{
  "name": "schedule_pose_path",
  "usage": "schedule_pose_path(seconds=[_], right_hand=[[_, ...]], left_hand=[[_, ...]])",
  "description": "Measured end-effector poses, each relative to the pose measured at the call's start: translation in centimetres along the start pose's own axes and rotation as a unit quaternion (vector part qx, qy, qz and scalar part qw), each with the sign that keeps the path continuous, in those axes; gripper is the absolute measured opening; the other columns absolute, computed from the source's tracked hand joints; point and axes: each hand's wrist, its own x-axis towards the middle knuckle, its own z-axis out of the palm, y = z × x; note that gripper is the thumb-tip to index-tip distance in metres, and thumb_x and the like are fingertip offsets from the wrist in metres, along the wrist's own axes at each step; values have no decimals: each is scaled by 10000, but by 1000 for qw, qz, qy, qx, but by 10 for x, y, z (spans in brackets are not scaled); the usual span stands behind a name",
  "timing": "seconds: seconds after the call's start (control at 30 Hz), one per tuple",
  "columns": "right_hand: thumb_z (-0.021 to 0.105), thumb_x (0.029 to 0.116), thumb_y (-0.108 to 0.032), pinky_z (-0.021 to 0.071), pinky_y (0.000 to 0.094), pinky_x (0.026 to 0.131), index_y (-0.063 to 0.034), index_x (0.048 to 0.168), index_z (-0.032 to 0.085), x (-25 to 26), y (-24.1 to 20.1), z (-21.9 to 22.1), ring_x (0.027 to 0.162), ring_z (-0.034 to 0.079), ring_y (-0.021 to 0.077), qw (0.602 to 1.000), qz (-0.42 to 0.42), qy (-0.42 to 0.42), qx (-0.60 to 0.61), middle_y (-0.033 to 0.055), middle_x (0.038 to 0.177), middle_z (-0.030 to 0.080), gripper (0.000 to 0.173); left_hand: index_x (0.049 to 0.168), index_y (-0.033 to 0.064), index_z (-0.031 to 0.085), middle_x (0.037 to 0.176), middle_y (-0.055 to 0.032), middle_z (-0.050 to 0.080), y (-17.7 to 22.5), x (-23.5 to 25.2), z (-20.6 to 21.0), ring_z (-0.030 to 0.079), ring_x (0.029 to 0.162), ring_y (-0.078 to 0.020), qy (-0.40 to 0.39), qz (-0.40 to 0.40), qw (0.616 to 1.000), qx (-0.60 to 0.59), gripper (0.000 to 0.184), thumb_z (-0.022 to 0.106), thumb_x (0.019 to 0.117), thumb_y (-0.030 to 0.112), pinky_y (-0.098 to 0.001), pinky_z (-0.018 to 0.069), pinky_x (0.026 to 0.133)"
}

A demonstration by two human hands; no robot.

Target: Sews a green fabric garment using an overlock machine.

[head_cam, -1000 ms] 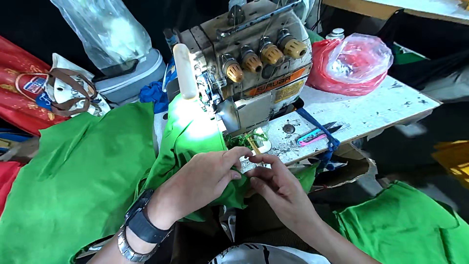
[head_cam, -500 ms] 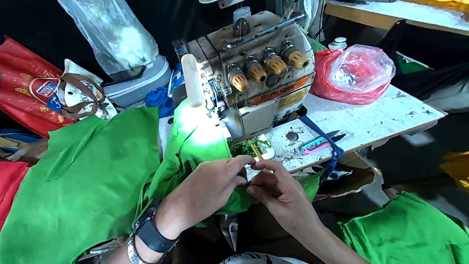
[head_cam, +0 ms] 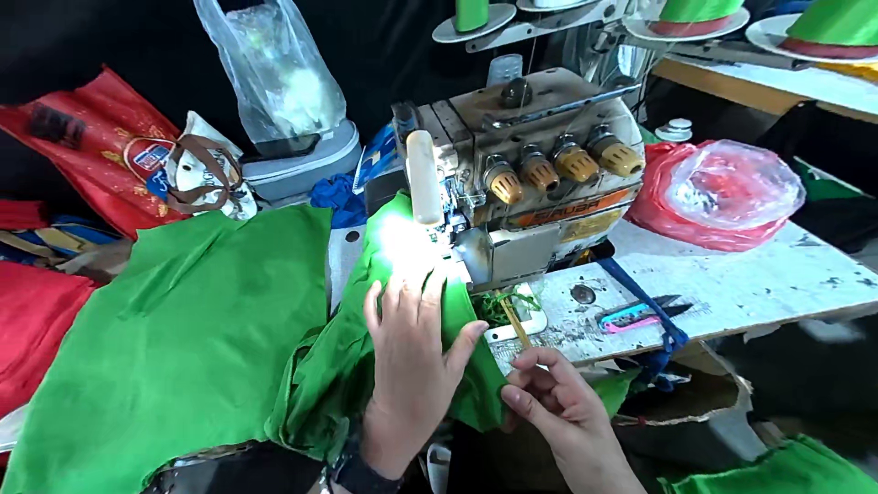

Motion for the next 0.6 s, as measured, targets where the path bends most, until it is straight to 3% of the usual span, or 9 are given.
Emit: schedule_pose_path(seconds=[0.13, 0.2, 0.3, 0.37, 0.43, 0.5, 0.6], right_hand=[[627, 946, 32, 615, 246, 620, -51, 1161, 525, 0, -5, 2, 704, 691, 59, 1000, 17, 6, -9, -53, 883, 692, 252], [613, 945, 49, 620, 254, 634, -11, 1163, 510, 3, -13, 4, 715, 702, 58, 999, 30, 12, -20, -49, 911, 703, 249], [616, 954, 43, 623, 256, 630, -54, 1189, 499, 10, -15, 5, 712, 700, 62, 999, 33, 2, -9, -59, 913, 700, 279], [617, 956, 30, 625, 253, 628, -25, 1193, 496, 19, -17, 7, 713, 706, 69, 1000, 21, 4, -14, -40, 923, 702, 271], [630, 959, 4, 630, 252, 614, -25, 1179, 504, 27, -16, 8, 706, 712, 79, 1000, 11, 7, -14, -19, 917, 705, 255], [656, 953, -25, 625, 248, 589, -100, 1156, 533, 35, -12, 11, 687, 707, 79, 1000, 2, 14, 3, -35, 885, 707, 249], [660, 951, -26, 622, 234, 592, -115, 1144, 549, 40, -15, 13, 698, 706, 65, 1000, -9, 16, 1, -50, 901, 706, 240]], left_hand=[[1334, 10, 641, 1406, -161, 610, 7, -3, 4, 521, 1365, -348, 21, -12, 1000, 14, 718, 568, 950, 613, -658, 246, 1163], [1303, -41, 658, 1403, -218, 606, 12, 6, -4, 564, 1329, -383, 14, -6, 1000, 12, 730, 593, 928, 581, -661, 296, 1130], [1291, -42, 668, 1386, -222, 616, 9, 18, -7, 586, 1299, -389, -5, -10, 1000, 12, 728, 584, 931, 586, -661, 346, 1099], [1315, -56, 639, 1386, -237, 607, 6, 30, -11, 574, 1309, -395, -39, -4, 999, 5, 714, 588, 942, 551, -647, 351, 1100], [1345, -49, 616, 1375, -231, 612, -1, 37, -10, 570, 1309, -381, -56, 0, 998, 8, 718, 583, 956, 554, -616, 355, 1116], [1295, -5, 658, 1261, -167, 683, -14, 40, 0, 627, 1220, -326, -22, 3, 999, 23, 774, 523, 947, 674, -595, 397, 1095], [1292, 30, 661, 1203, -124, 698, -23, 44, 1, 636, 1186, -280, -21, -5, 1000, -14, 770, 559, 916, 695, -600, 382, 1107]])
